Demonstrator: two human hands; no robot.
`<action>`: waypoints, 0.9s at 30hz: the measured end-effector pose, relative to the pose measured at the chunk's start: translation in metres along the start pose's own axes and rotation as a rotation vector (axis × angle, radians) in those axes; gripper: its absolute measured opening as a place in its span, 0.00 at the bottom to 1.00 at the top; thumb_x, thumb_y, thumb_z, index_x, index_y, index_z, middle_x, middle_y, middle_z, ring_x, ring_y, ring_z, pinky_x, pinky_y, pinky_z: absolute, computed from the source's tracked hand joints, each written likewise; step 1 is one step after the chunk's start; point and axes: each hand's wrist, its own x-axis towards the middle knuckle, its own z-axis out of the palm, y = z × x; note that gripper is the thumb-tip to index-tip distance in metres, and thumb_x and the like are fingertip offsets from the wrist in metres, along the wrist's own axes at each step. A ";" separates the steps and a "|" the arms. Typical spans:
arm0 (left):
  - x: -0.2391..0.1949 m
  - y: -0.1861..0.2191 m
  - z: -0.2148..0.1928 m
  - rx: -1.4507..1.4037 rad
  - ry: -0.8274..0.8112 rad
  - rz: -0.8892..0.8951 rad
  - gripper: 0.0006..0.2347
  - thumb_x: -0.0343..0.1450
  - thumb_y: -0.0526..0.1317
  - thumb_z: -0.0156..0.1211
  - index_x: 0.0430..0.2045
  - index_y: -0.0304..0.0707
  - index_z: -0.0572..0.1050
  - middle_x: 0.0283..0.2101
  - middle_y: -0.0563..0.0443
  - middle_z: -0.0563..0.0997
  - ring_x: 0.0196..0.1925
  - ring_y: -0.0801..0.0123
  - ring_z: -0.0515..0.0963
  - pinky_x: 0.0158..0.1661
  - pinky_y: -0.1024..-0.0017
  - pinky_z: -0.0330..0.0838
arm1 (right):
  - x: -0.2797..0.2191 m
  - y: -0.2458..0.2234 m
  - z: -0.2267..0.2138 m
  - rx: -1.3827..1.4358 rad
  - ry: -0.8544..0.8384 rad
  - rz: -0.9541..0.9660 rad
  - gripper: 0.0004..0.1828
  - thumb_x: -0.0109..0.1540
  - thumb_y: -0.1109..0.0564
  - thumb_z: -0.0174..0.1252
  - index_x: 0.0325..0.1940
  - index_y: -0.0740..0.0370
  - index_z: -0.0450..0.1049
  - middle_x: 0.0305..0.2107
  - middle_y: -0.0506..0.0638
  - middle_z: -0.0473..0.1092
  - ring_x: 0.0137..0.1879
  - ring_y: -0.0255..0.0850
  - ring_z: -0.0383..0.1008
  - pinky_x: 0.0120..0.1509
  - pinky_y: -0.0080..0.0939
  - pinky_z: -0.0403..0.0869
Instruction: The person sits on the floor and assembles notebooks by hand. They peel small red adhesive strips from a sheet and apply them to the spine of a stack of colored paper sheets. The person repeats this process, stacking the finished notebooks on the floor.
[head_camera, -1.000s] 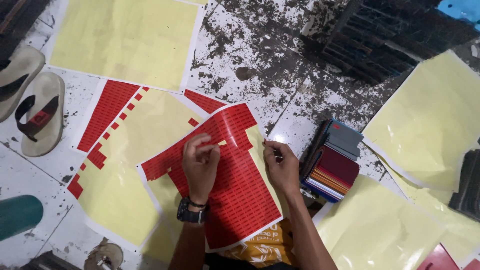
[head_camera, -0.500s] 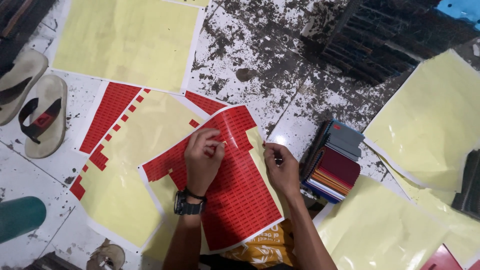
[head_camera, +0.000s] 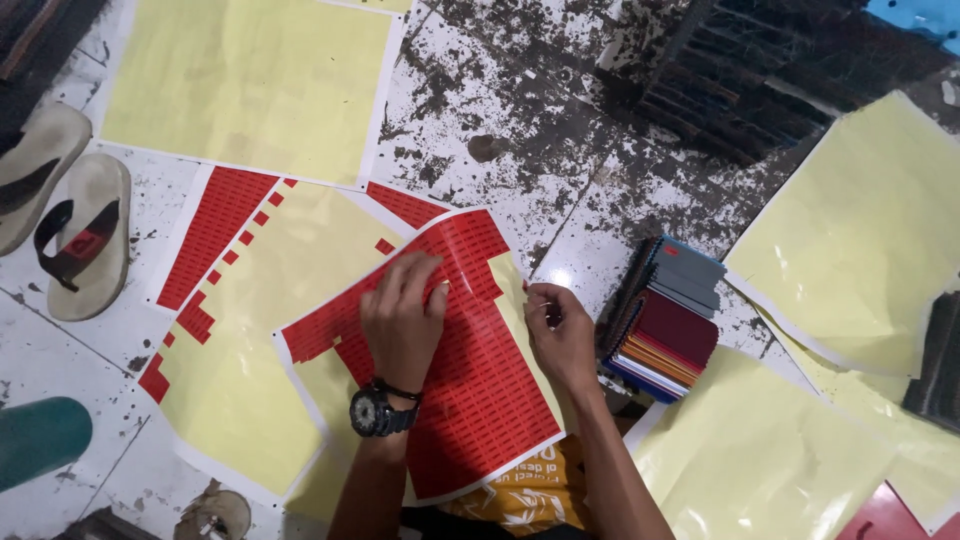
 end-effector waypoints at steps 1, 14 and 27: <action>0.000 -0.001 -0.001 0.000 0.001 0.002 0.16 0.66 0.38 0.71 0.48 0.51 0.80 0.50 0.56 0.78 0.44 0.62 0.84 0.36 0.61 0.73 | 0.004 0.001 -0.003 0.001 0.001 -0.001 0.14 0.65 0.63 0.57 0.54 0.68 0.77 0.40 0.65 0.75 0.46 0.54 0.78 0.51 0.52 0.78; -0.015 -0.001 0.002 -0.238 0.072 -0.081 0.08 0.74 0.47 0.59 0.41 0.51 0.80 0.47 0.56 0.77 0.50 0.58 0.78 0.46 0.62 0.70 | 0.055 0.043 -0.009 -0.138 -0.154 0.020 0.20 0.66 0.47 0.59 0.57 0.58 0.80 0.46 0.60 0.78 0.53 0.53 0.79 0.55 0.51 0.78; -0.054 0.013 0.049 -0.462 -0.016 0.019 0.07 0.76 0.45 0.57 0.42 0.48 0.79 0.44 0.56 0.76 0.49 0.59 0.80 0.45 0.61 0.70 | 0.044 0.039 -0.006 -0.172 -0.141 -0.241 0.16 0.61 0.54 0.70 0.50 0.61 0.83 0.37 0.63 0.78 0.43 0.53 0.81 0.47 0.48 0.81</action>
